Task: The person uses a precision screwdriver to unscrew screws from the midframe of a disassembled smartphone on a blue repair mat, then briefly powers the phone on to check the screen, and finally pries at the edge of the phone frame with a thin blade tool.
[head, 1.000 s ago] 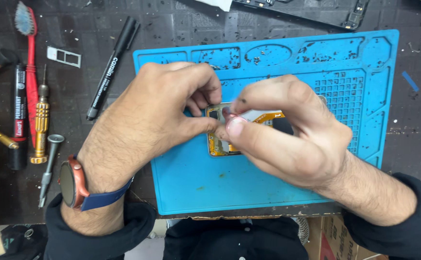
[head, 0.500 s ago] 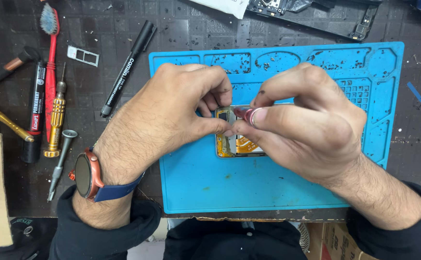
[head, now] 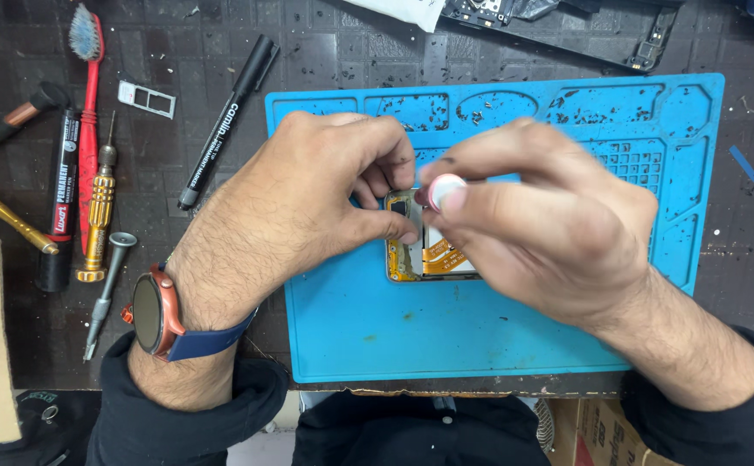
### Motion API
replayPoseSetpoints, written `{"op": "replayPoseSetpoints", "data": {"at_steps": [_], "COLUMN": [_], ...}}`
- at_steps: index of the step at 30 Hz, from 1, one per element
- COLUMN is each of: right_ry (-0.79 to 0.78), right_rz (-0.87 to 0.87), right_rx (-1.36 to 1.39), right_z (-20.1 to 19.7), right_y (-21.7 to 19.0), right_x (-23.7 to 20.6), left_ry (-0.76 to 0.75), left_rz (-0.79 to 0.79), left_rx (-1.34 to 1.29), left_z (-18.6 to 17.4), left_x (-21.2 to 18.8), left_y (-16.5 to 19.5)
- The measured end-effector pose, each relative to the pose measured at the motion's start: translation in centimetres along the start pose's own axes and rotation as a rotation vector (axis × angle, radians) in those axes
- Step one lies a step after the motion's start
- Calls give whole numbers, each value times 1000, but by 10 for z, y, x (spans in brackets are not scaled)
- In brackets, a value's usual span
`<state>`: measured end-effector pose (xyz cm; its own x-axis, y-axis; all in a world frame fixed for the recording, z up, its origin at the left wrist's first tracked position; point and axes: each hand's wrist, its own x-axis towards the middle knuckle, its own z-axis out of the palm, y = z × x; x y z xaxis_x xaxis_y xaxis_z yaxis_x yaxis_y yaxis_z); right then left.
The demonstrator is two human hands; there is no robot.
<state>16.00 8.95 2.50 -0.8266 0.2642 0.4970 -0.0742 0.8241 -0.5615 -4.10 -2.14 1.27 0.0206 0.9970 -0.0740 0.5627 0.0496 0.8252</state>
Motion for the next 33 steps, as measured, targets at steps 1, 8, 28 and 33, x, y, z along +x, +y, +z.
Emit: {"op": "replayPoseSetpoints", "data": {"at_steps": [1,8,28,33], "right_ry": [8,-5,18,6], "right_rz": [5,40,71,38], "right_rx": [2,42,13,-36], "right_z": [0,0,3,4], "right_y": [-1,-5,-5,-5], "right_x": [0,5,1,3], "left_ry": [-4,-3,4,-5], "left_rz": [-10,-11,-1,-32], "left_rx": [-1,-1,-4,-7], "left_z": [0,0,0,0], "left_x": [-1,0,0,-1], "left_y": [0,-1,0,0]}}
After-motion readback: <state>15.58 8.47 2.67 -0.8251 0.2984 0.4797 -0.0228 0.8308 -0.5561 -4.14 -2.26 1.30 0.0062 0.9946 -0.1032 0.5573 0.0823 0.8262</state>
